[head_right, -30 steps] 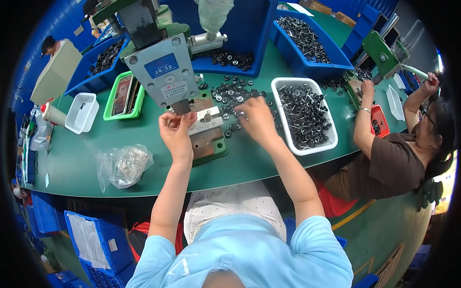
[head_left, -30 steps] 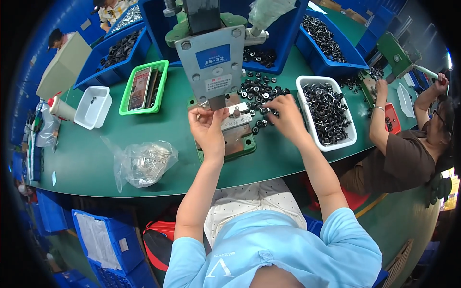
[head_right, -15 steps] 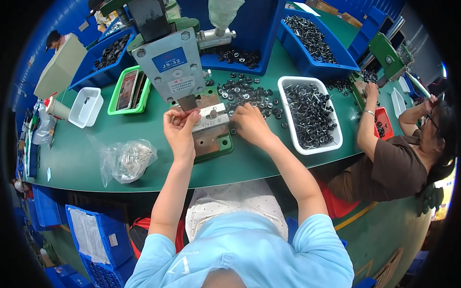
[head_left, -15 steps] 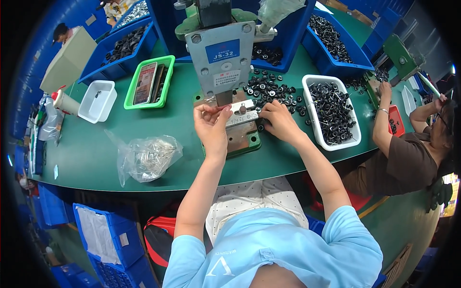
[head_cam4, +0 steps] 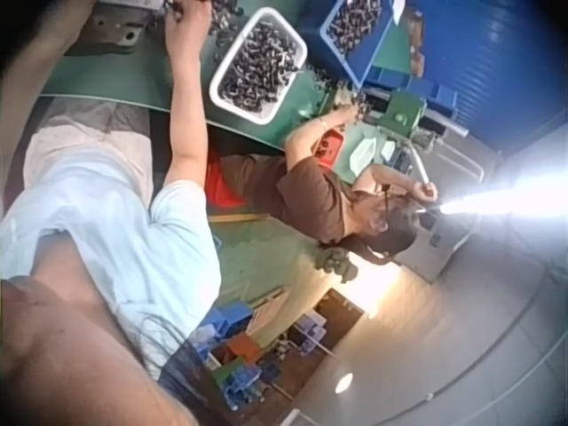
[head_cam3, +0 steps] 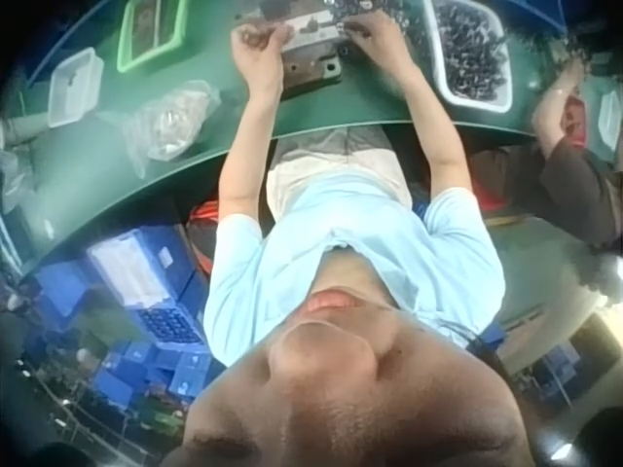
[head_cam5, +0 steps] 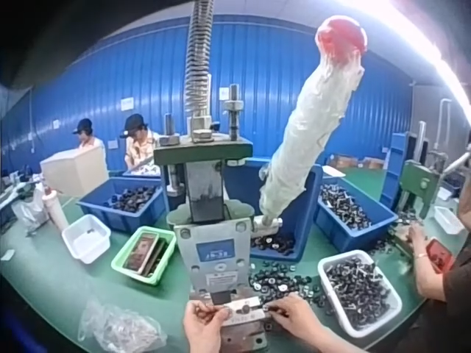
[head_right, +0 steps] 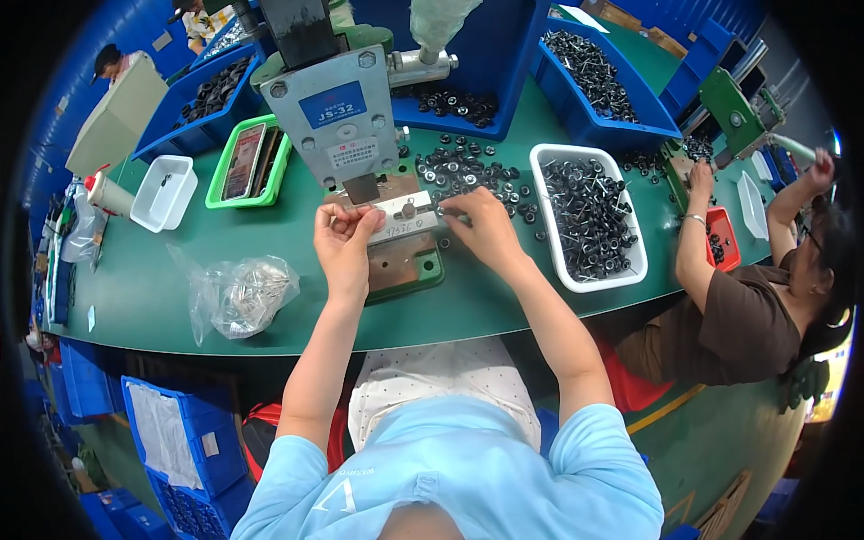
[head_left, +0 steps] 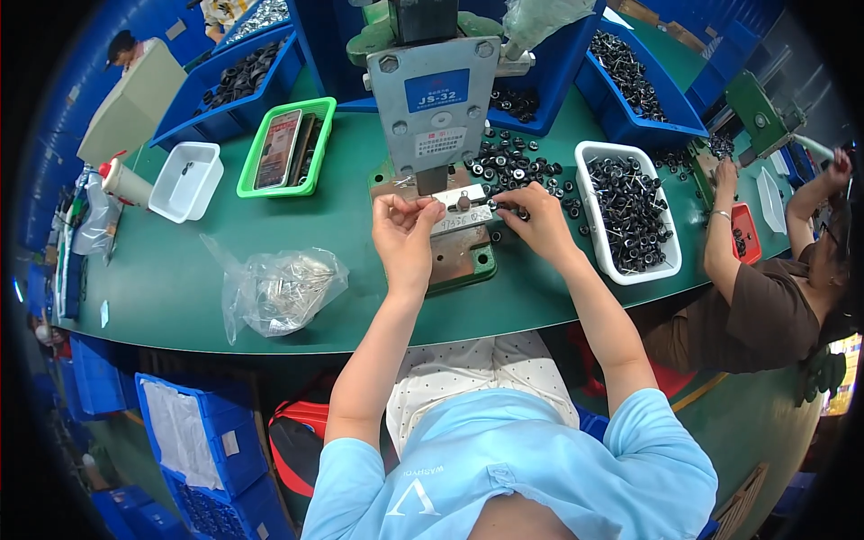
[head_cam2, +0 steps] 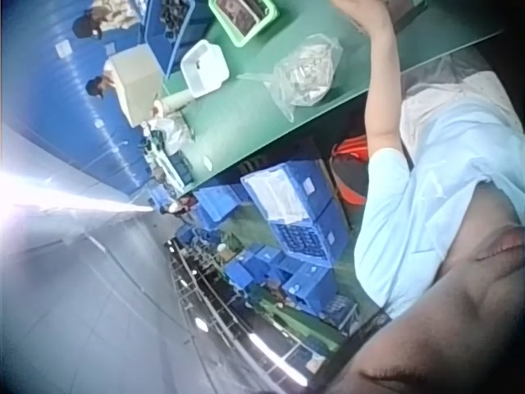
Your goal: Using a manual press to assemble small metal components on a factory production line.
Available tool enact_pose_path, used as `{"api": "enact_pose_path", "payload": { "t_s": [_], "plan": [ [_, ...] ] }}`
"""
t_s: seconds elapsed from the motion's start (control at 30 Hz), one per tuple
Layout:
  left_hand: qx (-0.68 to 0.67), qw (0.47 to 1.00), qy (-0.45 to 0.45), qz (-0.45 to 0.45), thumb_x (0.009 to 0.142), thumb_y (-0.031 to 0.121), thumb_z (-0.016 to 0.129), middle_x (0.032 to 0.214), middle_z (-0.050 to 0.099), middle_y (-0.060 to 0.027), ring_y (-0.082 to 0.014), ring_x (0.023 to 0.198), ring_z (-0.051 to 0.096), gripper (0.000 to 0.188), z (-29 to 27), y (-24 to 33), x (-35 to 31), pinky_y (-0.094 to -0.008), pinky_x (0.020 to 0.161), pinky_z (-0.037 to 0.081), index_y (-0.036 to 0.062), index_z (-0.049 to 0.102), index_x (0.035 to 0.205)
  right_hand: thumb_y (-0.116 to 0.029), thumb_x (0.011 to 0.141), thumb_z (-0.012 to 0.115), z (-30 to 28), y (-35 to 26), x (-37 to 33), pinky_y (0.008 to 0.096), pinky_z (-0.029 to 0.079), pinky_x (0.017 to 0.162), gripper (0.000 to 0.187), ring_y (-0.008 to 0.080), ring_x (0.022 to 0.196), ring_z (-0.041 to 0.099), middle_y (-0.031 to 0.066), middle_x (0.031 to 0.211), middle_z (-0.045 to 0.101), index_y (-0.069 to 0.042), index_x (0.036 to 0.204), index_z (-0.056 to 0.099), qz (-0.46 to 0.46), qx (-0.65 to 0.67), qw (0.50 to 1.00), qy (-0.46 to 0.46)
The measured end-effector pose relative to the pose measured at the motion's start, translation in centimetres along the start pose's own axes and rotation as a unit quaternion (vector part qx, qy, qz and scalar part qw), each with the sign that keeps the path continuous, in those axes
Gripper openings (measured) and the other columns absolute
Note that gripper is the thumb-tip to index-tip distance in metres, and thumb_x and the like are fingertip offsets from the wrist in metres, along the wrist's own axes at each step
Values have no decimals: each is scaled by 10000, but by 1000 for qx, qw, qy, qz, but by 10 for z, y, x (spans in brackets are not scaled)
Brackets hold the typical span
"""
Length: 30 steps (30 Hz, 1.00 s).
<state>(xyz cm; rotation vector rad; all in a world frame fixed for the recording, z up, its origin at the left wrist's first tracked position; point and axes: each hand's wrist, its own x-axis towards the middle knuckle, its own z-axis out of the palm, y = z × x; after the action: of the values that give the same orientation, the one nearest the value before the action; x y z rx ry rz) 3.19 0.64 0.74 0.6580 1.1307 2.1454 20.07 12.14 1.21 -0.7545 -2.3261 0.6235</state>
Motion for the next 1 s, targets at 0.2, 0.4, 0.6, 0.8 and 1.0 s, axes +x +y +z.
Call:
{"api": "enact_pose_path", "payload": {
  "t_s": [0.2,0.4,0.6,0.8,1.0],
  "plan": [
    [37,999,-19,9,804,-82,635,878,595,-113,-154,824,630,316,-2,-2,3,-287,760,558,71,363,854,-18,750,671,-6,-6,-3,291,450,584,179,157,627,541,66,753,616,-41,926,686,-25,19,999,6],
    [63,998,-9,31,788,-76,661,847,585,-78,-130,782,622,317,-4,5,9,-255,739,540,69,384,840,30,799,567,-9,-25,-19,252,508,582,148,105,678,625,42,772,620,19,941,605,241,260,915,-195],
    [71,997,0,43,772,-45,705,870,576,-61,-112,781,603,321,3,10,7,-232,711,492,72,408,809,18,869,552,16,14,-14,239,519,652,121,116,768,644,62,858,652,16,986,583,189,250,950,2],
    [74,995,31,66,796,-20,693,937,560,-67,-109,792,588,272,-3,10,-2,-231,707,487,59,436,837,-99,892,600,15,-19,-3,209,457,637,183,68,733,597,48,874,672,3,1044,619,161,353,921,26],
    [96,993,35,67,837,11,649,944,555,-61,-90,758,560,172,-21,2,-6,-215,671,485,19,494,912,-119,805,678,44,-56,23,278,443,771,134,158,871,510,33,915,652,-81,926,721,41,138,986,81]
  ]
}}
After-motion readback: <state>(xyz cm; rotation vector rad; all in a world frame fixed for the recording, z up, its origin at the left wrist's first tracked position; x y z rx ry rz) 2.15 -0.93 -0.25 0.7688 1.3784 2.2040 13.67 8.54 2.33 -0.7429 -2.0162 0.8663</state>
